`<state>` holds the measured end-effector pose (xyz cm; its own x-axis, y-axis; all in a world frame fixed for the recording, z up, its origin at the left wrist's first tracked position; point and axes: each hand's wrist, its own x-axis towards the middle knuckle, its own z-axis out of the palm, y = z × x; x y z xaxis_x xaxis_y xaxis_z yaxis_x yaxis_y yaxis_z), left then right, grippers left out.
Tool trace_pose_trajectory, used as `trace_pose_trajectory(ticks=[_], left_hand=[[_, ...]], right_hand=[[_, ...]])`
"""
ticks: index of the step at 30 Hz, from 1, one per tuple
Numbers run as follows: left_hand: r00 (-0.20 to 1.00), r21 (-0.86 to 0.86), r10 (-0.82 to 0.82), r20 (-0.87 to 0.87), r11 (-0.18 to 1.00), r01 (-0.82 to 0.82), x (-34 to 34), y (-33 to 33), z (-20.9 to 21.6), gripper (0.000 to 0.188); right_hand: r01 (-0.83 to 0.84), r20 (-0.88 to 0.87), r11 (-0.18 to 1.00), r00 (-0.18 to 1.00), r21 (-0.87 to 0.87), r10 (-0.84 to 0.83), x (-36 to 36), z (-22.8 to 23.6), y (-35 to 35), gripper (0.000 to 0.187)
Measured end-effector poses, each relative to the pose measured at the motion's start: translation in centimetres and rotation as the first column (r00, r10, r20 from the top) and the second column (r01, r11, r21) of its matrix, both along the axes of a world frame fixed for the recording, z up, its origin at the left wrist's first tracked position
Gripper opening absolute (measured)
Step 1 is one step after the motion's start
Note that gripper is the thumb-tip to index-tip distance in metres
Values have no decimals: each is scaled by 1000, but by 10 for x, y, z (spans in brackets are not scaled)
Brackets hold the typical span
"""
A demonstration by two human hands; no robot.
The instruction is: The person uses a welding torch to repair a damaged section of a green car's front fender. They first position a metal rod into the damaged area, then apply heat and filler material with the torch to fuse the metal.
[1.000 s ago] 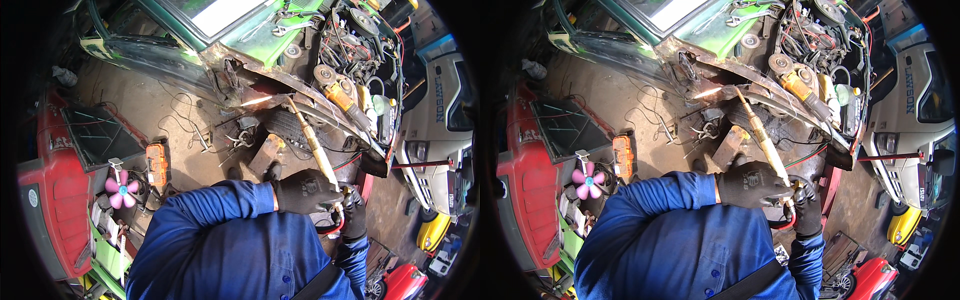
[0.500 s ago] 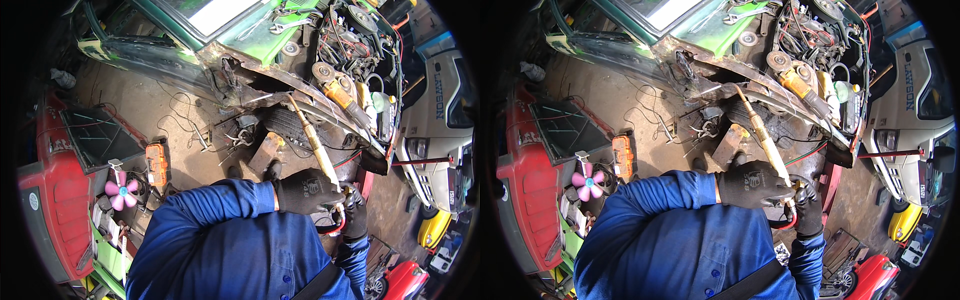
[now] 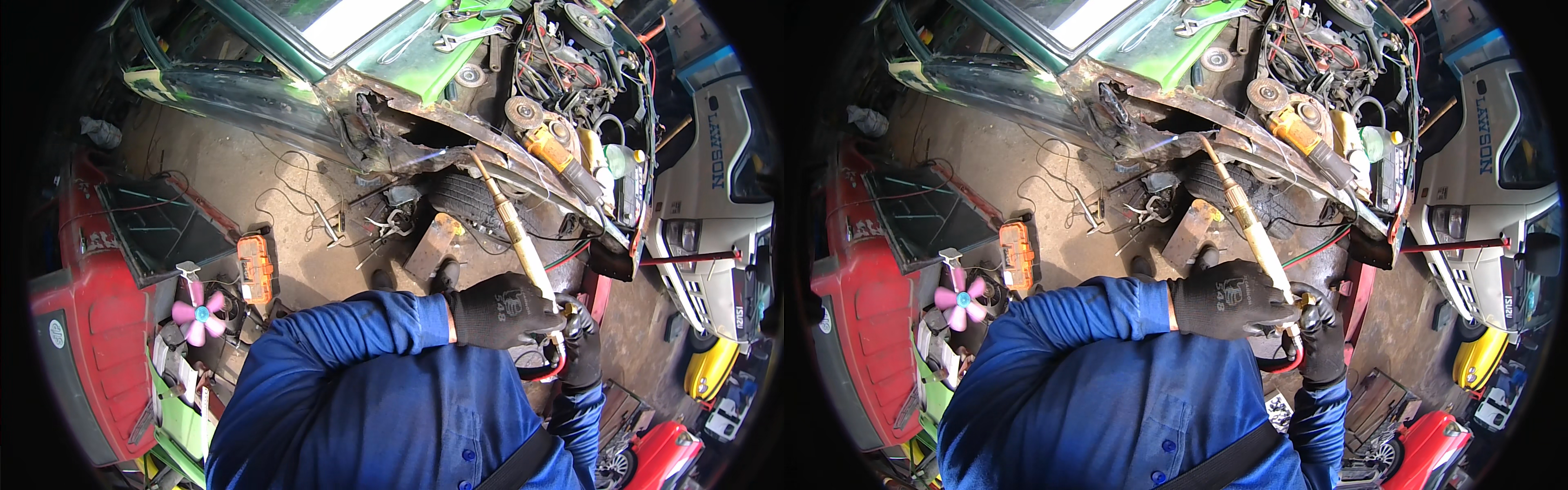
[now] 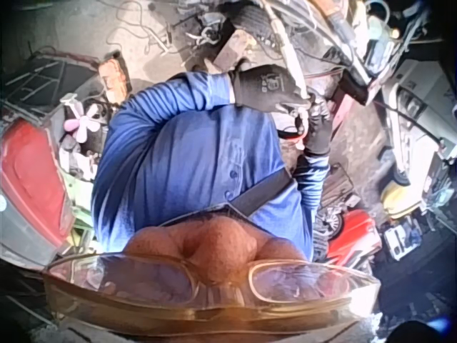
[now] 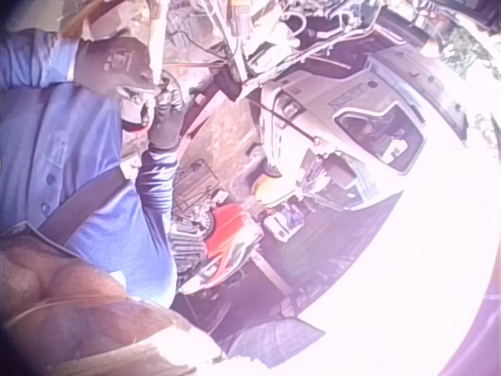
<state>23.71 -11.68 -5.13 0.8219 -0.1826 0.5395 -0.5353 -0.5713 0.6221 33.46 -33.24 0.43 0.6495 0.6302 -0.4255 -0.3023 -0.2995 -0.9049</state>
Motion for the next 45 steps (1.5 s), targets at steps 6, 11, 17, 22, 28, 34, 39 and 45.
trace_pose_trajectory(ticks=[6, 11, 17, 22, 28, 34, 39, 45], left_hand=[[998, 42, -35, -49, 998, 37, 1, 1, 3, 57], [999, 57, -28, -45, 998, 30, 2, 1, 5, 59], [999, 49, -37, -35, 998, 38, 4, 1, 4, 58], [997, 53, -46, -65, 997, 49, 6, 1, 3, 60], [993, 9, 72, -95, 997, -71, 1, 23, 20, 67], [849, -417, 333, -411, 759, -500, 28, 124, 26, 46], [617, 53, 720, -316, 663, -747, 81, 225, 8, 38], [515, 470, 823, -241, 563, -680, 171, 286, -33, 34]], right_hand=[[8, 9, 1000, 1000, 15, -8, -1, -1, -2, 65], [13, -12, 1000, 1000, -16, -13, 1, 0, -5, 66], [-5, -36, 1000, 999, -11, 4, 4, 0, -9, 65], [31, 24, 1000, 999, 2, -31, 2, -6, -6, 65], [55, -50, 998, 997, 12, -54, 7, -3, -6, 67], [35, -76, 999, 996, -19, -36, 14, 0, -11, 67], [53, -104, 998, 993, -25, -56, 20, -4, -22, 65], [91, -82, 995, 992, -52, -95, 30, -14, -43, 74]])
